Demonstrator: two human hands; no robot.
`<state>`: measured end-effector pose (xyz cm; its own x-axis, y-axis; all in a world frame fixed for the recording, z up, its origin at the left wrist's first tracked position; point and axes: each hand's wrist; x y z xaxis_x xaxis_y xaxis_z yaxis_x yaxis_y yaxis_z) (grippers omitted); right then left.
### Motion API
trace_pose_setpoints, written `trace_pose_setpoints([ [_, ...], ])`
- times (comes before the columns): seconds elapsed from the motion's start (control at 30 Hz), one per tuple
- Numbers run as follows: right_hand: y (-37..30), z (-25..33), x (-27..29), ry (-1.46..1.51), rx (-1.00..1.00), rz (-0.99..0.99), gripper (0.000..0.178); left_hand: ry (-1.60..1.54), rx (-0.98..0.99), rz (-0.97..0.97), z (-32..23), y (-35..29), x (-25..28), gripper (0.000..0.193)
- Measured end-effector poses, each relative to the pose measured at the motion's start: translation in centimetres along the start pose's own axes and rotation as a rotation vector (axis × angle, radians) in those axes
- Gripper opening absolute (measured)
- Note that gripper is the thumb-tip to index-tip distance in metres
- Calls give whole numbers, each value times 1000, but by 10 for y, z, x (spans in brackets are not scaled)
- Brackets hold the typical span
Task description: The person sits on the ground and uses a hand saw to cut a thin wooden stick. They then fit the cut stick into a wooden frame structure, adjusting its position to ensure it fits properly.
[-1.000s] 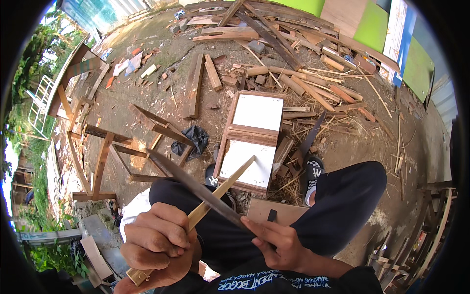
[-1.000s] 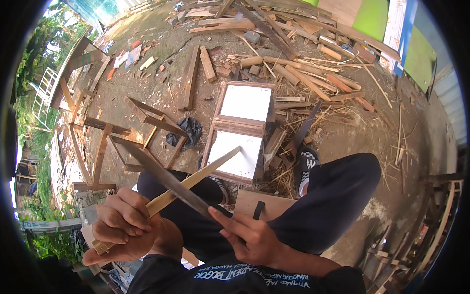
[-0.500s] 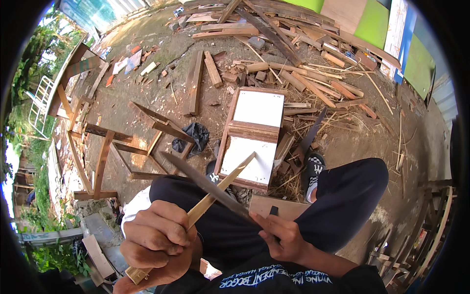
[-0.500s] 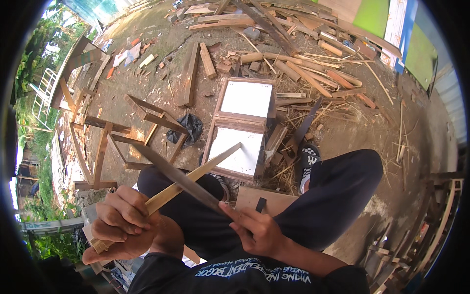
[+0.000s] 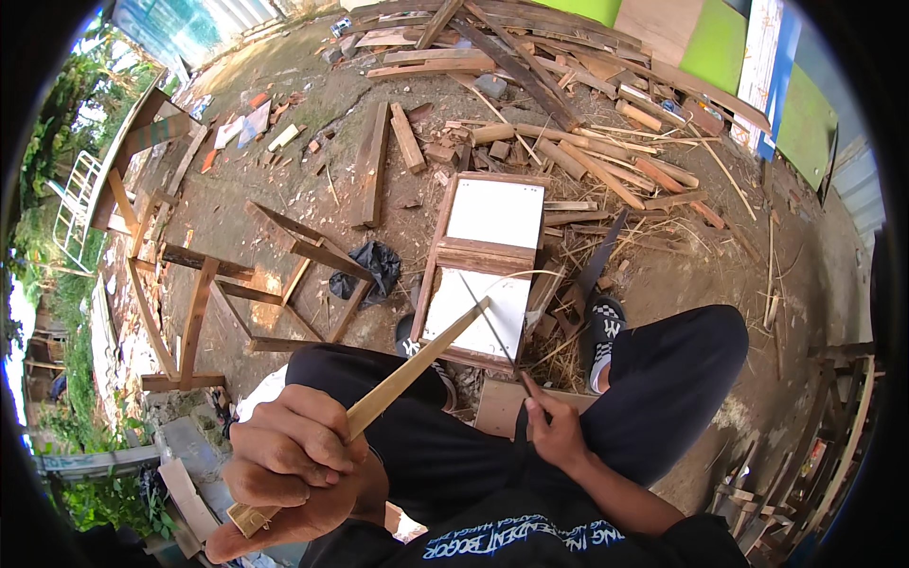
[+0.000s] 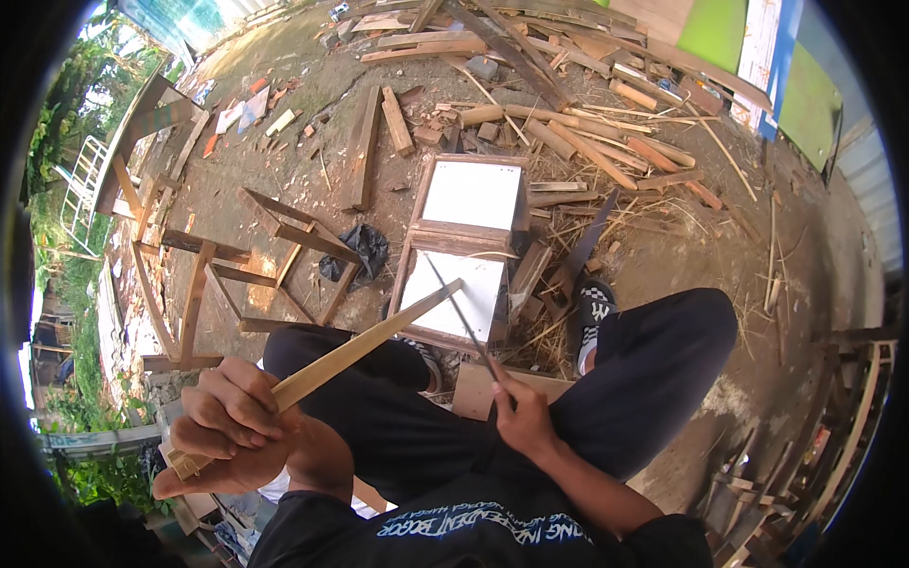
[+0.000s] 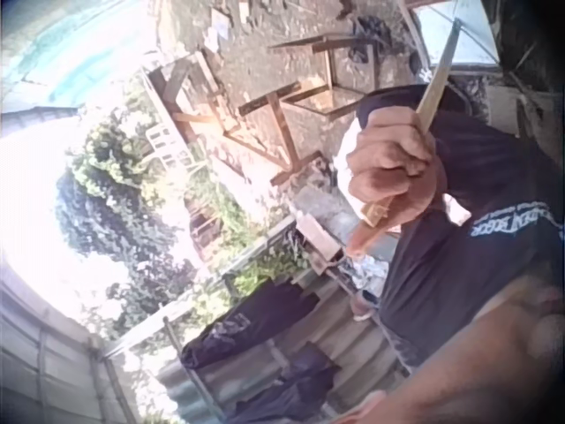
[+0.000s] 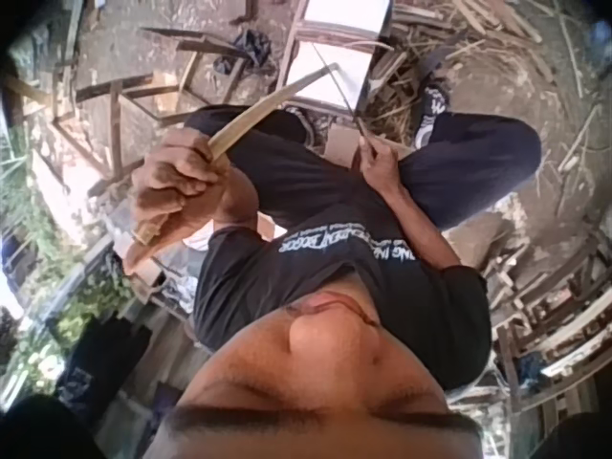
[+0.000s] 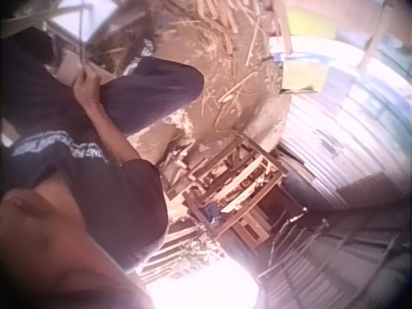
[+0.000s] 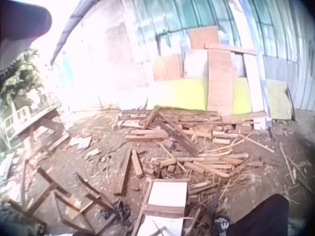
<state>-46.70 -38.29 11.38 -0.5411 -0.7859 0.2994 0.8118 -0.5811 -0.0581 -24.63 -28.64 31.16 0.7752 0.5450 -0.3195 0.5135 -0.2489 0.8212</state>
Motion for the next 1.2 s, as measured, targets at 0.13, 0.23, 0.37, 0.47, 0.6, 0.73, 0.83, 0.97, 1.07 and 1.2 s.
trace_pose_setpoints([
  [0.13,2,2,11,-42,-37,46,44,41,-22,-9,3,0,1,72],
  [0.23,-8,-10,-5,-42,80,-29,43,35,6,7,0,-1,6,71],
  [0.37,1,-26,-2,-84,-224,0,42,-6,7,6,3,3,6,71],
  [0.47,-9,-26,-5,-20,-225,2,42,11,4,0,1,1,9,68],
  [0.6,11,-4,13,-31,-461,97,43,34,-92,6,5,1,14,60],
  [0.73,4,-10,6,-104,-153,-12,44,23,-83,100,1,1,23,56],
  [0.83,6,20,-4,-31,179,-60,47,6,-75,126,-1,0,24,56],
  [0.97,21,106,3,93,283,128,53,22,-62,104,-4,-1,18,58],
  [1.07,21,129,3,109,356,217,50,40,-80,72,-4,-6,7,58],
  [1.2,19,103,-5,104,308,72,55,-16,-77,81,-3,-6,6,59],
])
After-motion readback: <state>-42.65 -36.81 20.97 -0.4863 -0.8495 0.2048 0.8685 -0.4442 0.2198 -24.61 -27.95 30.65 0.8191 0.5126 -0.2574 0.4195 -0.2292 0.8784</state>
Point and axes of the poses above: each hand's wrist, its own y-axis towards the middle knuckle, its own x-axis out of the back of the hand, z = x × y
